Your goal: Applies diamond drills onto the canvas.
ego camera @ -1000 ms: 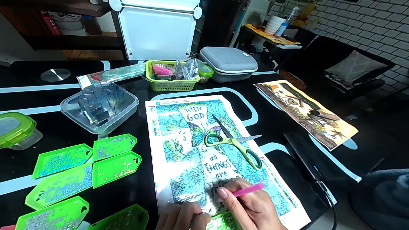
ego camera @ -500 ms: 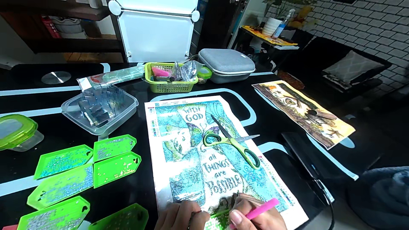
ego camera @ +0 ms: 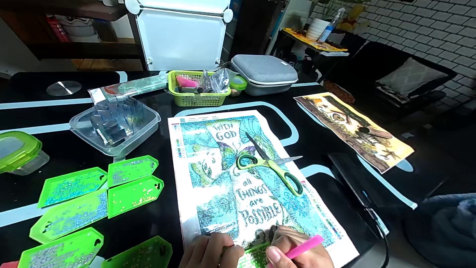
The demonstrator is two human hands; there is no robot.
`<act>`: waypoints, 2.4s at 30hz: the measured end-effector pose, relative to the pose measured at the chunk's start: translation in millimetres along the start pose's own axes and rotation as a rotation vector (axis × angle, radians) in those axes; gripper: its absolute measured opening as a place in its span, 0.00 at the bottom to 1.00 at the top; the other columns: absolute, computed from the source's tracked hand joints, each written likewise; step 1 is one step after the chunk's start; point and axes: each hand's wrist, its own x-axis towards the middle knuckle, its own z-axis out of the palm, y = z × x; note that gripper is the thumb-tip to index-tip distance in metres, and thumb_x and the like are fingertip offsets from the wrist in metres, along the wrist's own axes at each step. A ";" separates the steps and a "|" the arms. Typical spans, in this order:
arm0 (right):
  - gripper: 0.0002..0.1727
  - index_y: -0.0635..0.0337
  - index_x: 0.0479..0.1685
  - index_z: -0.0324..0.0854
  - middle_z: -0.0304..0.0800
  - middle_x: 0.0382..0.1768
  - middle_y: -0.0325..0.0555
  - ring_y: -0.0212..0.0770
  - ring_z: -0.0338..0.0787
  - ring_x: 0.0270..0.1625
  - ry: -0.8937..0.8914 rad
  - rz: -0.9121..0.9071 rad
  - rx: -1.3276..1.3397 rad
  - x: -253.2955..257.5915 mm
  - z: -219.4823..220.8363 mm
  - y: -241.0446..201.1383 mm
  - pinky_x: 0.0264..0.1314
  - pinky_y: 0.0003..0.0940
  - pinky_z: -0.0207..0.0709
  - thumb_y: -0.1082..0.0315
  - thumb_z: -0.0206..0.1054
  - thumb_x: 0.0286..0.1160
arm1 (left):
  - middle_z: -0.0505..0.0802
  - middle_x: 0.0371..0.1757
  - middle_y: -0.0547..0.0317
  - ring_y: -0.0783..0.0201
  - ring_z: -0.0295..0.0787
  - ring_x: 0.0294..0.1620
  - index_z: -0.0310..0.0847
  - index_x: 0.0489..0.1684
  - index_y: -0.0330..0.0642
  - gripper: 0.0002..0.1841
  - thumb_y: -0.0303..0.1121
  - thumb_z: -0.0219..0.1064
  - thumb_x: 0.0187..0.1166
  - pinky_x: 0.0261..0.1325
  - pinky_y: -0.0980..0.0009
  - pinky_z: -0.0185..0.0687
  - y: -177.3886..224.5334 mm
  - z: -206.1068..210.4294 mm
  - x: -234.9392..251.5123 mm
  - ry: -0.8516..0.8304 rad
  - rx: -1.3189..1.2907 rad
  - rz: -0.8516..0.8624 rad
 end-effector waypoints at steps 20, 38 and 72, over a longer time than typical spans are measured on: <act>0.17 0.59 0.31 0.79 0.83 0.23 0.35 0.19 0.83 0.27 0.147 0.090 0.087 27.7 8.1 25.0 0.31 0.13 0.77 0.62 0.58 0.92 | 0.93 0.56 0.48 0.47 0.89 0.54 0.93 0.56 0.45 0.25 0.51 0.81 0.65 0.58 0.54 0.81 0.6 0.5 -0.2 0.006 0.013 -0.008; 0.15 0.58 0.37 0.81 0.88 0.29 0.36 0.20 0.87 0.34 0.104 0.122 0.092 9.9 -5.9 2.5 0.40 0.17 0.82 0.61 0.57 0.93 | 0.93 0.56 0.47 0.46 0.88 0.54 0.93 0.56 0.44 0.25 0.50 0.80 0.65 0.60 0.53 0.80 0.6 -0.6 0.2 -0.003 0.015 -0.003; 0.16 0.58 0.32 0.80 0.84 0.24 0.33 0.18 0.84 0.28 0.182 0.121 0.114 24.3 5.2 21.6 0.31 0.13 0.78 0.63 0.57 0.92 | 0.93 0.56 0.48 0.47 0.88 0.54 0.93 0.56 0.45 0.25 0.51 0.81 0.65 0.60 0.54 0.80 -0.8 0.0 0.0 0.005 0.010 0.001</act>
